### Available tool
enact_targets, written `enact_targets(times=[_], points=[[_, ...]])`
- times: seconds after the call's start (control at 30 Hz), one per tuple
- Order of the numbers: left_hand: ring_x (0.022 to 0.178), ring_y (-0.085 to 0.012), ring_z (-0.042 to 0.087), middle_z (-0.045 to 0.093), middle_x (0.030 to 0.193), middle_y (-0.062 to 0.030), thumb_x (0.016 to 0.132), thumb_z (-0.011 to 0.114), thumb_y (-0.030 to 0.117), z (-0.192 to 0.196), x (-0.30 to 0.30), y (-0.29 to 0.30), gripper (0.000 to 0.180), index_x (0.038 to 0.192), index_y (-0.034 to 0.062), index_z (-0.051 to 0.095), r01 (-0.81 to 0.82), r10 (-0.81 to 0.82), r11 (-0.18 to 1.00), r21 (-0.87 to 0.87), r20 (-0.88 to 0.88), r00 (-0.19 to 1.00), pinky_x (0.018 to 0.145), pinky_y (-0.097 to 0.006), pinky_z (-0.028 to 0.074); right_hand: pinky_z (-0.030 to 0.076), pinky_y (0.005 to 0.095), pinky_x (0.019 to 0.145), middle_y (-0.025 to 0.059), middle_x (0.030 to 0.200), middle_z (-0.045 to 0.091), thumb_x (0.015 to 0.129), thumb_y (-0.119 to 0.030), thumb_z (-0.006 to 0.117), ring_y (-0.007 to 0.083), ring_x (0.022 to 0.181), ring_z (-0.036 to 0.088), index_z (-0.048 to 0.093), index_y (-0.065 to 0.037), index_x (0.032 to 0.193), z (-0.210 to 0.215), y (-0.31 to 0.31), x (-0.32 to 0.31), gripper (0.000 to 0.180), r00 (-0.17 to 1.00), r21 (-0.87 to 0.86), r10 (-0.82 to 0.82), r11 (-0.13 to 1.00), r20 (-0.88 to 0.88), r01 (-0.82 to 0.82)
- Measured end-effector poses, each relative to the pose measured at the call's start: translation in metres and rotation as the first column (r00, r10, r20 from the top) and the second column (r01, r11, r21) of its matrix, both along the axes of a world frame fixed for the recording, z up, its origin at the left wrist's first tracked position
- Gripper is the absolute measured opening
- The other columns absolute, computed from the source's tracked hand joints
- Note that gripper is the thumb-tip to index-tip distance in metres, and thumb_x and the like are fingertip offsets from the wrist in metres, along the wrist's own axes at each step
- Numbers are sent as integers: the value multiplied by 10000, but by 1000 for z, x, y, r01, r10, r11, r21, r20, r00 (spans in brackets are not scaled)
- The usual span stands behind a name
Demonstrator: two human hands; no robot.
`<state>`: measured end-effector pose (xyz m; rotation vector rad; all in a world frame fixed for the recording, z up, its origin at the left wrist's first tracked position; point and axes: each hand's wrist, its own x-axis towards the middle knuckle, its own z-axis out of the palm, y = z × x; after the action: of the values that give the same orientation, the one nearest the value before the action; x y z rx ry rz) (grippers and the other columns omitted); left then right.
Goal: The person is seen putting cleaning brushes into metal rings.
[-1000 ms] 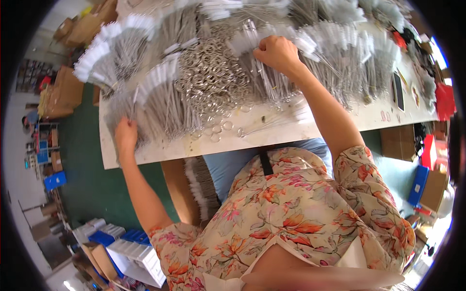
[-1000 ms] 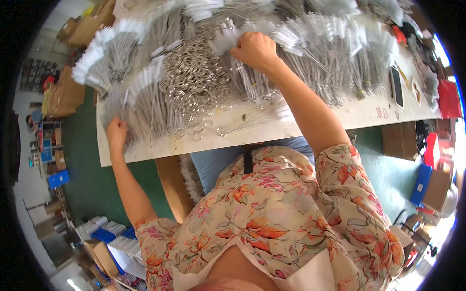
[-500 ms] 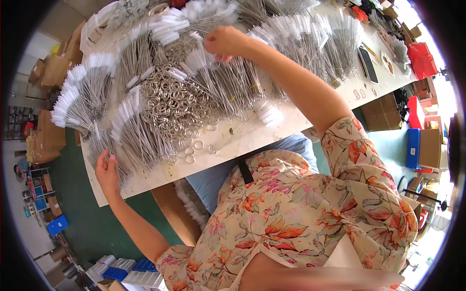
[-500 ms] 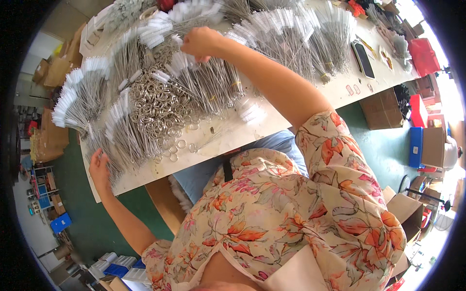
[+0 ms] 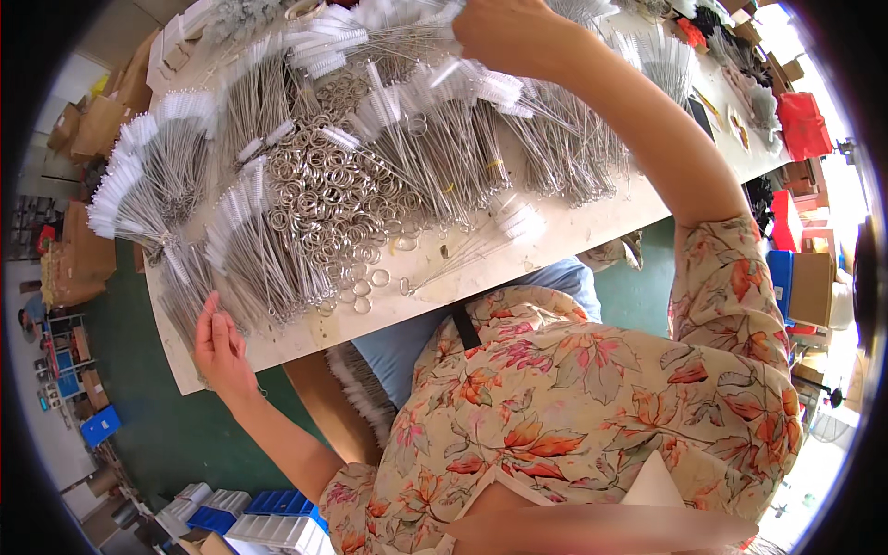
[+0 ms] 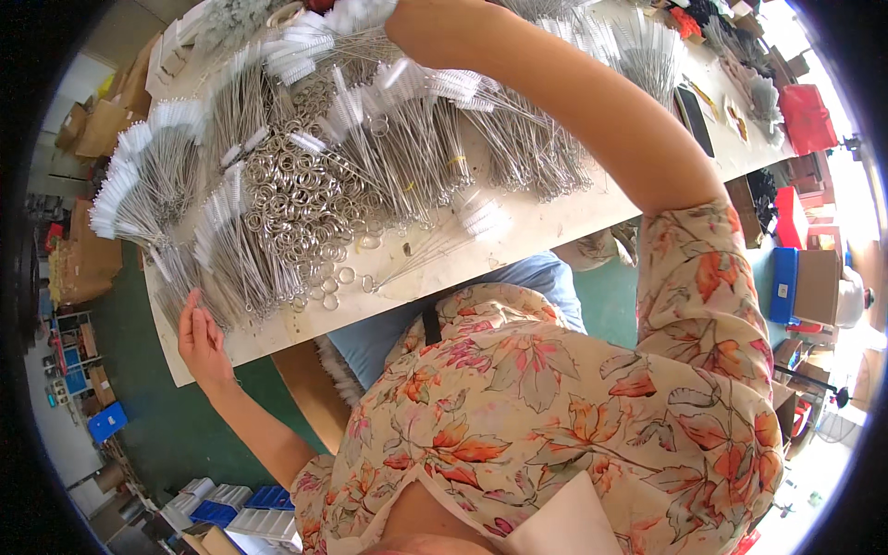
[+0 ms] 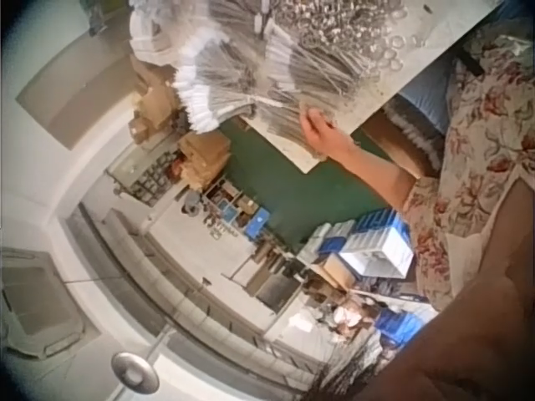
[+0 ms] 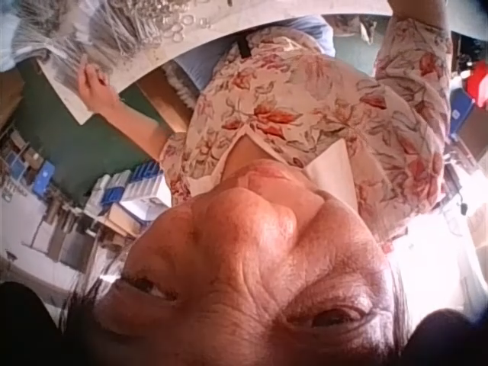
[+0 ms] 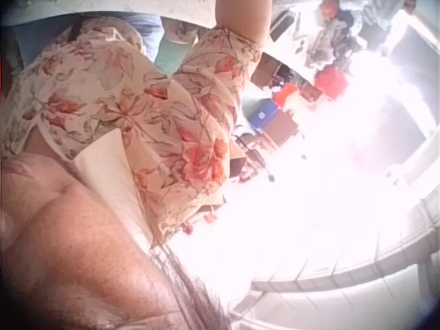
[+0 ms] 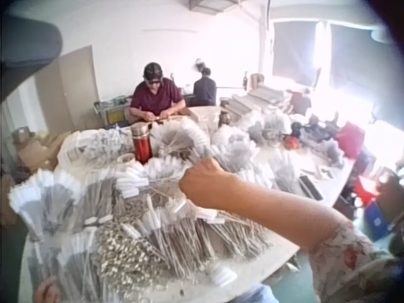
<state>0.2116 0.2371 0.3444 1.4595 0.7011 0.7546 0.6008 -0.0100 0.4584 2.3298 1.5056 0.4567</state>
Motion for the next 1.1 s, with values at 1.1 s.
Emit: enact_targets(times=[1.1], points=[[482, -41, 251, 362, 634, 14, 952, 425, 275, -24, 82, -136, 339, 1018, -39, 534, -74, 106, 991, -107, 337, 936, 413, -186, 197, 445, 294, 542, 32, 681, 580, 840, -260, 481, 121, 632, 552, 692, -96, 823, -34, -289, 164, 268, 607, 607, 6, 21, -794, 794]])
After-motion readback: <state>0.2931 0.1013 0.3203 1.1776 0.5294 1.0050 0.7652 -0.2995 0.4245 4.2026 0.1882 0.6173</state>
